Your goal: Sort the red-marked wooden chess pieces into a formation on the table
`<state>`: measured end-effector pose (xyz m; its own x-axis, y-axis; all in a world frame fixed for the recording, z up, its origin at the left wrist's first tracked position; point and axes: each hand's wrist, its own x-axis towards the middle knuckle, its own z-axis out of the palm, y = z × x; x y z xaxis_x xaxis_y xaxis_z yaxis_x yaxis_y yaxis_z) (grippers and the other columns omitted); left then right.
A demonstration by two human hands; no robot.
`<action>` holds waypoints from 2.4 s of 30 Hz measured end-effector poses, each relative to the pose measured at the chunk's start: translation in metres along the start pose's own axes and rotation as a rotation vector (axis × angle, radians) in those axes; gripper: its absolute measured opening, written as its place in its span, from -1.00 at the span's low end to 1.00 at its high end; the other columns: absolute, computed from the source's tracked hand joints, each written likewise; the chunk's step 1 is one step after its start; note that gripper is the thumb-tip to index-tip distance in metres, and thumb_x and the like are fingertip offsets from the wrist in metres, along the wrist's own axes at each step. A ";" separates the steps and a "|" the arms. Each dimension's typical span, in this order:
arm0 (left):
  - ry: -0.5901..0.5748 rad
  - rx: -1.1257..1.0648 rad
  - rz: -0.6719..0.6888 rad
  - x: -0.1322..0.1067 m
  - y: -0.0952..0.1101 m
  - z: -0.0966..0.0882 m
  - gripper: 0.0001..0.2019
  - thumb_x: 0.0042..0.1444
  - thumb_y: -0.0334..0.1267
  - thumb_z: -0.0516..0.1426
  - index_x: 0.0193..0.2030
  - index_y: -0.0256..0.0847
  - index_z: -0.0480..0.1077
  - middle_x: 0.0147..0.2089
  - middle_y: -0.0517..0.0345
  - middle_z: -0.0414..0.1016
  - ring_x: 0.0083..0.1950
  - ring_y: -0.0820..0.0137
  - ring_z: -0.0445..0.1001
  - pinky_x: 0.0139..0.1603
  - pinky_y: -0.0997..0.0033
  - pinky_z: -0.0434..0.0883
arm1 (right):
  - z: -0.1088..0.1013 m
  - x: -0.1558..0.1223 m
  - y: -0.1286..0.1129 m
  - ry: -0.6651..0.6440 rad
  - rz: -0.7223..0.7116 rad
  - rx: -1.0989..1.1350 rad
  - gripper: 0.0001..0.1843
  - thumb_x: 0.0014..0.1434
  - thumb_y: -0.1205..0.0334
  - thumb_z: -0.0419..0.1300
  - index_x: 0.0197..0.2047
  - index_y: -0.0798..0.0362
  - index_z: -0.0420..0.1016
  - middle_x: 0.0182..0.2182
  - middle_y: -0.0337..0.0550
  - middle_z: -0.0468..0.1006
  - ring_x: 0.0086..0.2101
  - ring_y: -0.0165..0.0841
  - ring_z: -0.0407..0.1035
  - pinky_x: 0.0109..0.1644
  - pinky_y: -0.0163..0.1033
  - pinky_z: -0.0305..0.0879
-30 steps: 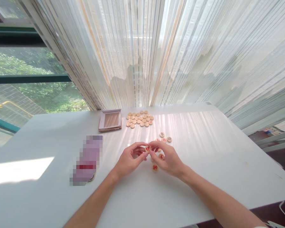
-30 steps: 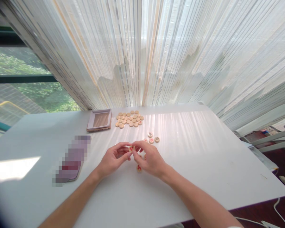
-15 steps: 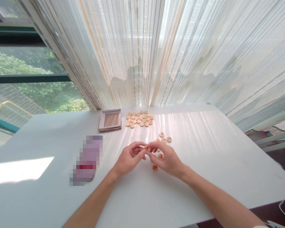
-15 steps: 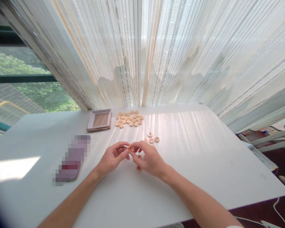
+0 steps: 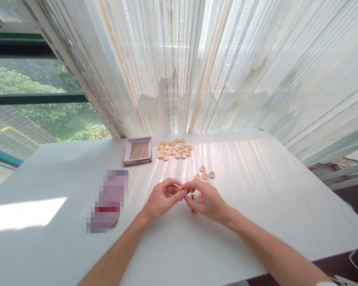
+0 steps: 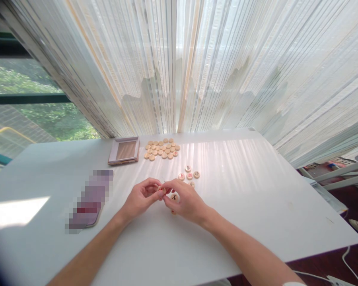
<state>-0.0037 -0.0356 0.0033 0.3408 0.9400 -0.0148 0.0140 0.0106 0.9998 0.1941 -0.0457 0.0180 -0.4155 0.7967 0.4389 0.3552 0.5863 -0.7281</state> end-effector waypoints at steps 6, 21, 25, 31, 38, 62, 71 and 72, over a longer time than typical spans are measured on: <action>-0.002 -0.010 0.008 0.001 0.000 0.000 -0.72 0.16 -0.06 0.27 -0.15 -0.23 0.45 -0.31 0.05 0.62 -0.31 0.32 0.59 -0.19 0.32 0.51 | -0.001 0.001 -0.001 -0.026 0.015 -0.017 -0.82 0.25 0.33 0.19 -0.07 -0.04 0.44 -0.29 -0.17 0.56 -0.27 -0.33 0.47 -0.16 -0.19 0.45; -0.040 -0.019 -0.010 0.001 0.001 -0.003 -0.70 0.31 -0.06 0.12 0.03 -0.22 0.43 -0.30 0.10 0.59 -0.27 0.34 0.58 -0.09 0.31 0.49 | -0.002 0.002 0.003 0.047 0.032 -0.015 -0.78 0.26 0.32 0.19 -0.02 -0.05 0.43 -0.26 -0.16 0.57 -0.25 -0.30 0.48 -0.14 -0.15 0.47; -0.056 -0.032 0.002 0.001 0.001 -0.003 -0.68 0.25 -0.10 0.20 0.06 -0.21 0.40 -0.21 0.04 0.61 -0.26 0.33 0.58 -0.09 0.28 0.50 | -0.002 0.002 0.003 0.054 0.040 -0.024 -0.77 0.27 0.31 0.19 0.00 -0.05 0.43 -0.25 -0.16 0.57 -0.24 -0.30 0.47 -0.13 -0.15 0.47; -0.047 -0.039 0.001 0.000 0.002 -0.001 -0.67 0.23 -0.15 0.23 0.08 -0.20 0.39 -0.13 0.00 0.60 -0.22 0.33 0.58 -0.10 0.27 0.53 | -0.005 0.002 0.000 0.032 0.062 -0.015 -0.76 0.31 0.30 0.14 0.04 -0.05 0.42 -0.20 -0.13 0.58 -0.22 -0.29 0.47 -0.10 -0.13 0.46; -0.001 0.002 0.005 0.000 0.003 0.002 -0.67 0.18 -0.14 0.27 0.04 -0.17 0.45 -0.13 0.04 0.61 -0.14 0.29 0.59 -0.14 0.30 0.59 | -0.007 0.004 -0.004 0.039 0.145 -0.014 -0.85 0.37 0.26 0.07 -0.06 -0.02 0.44 -0.24 -0.14 0.56 -0.26 -0.32 0.46 -0.29 -0.27 0.42; 0.103 0.424 0.346 -0.007 -0.003 0.004 -0.66 0.24 -0.29 0.21 0.15 -0.07 0.42 -0.06 0.16 0.63 -0.23 0.42 0.61 -0.18 0.42 0.60 | -0.009 0.005 -0.002 0.029 0.166 0.037 -0.87 0.29 0.30 0.17 -0.09 -0.02 0.46 -0.26 -0.20 0.58 -0.27 -0.37 0.47 -0.19 -0.26 0.44; 0.124 0.508 0.467 -0.007 -0.002 0.003 -0.65 0.21 -0.35 0.22 0.13 -0.08 0.44 -0.04 0.16 0.64 -0.29 0.46 0.57 -0.19 0.42 0.58 | -0.007 0.005 -0.002 0.091 0.185 0.057 -0.86 0.19 0.29 0.27 -0.14 -0.01 0.49 -0.33 -0.23 0.58 -0.32 -0.37 0.47 -0.27 -0.28 0.42; 0.120 0.512 0.486 -0.007 -0.002 0.004 -0.65 0.21 -0.35 0.22 0.13 -0.08 0.44 -0.04 0.16 0.64 -0.29 0.46 0.57 -0.18 0.42 0.58 | -0.006 0.005 -0.003 0.103 0.182 0.061 -0.88 0.19 0.29 0.28 -0.16 -0.01 0.50 -0.34 -0.23 0.58 -0.33 -0.37 0.47 -0.26 -0.27 0.42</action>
<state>-0.0026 -0.0432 0.0013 0.3154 0.8293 0.4614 0.3359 -0.5523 0.7630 0.1963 -0.0429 0.0255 -0.2601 0.9011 0.3470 0.3637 0.4244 -0.8292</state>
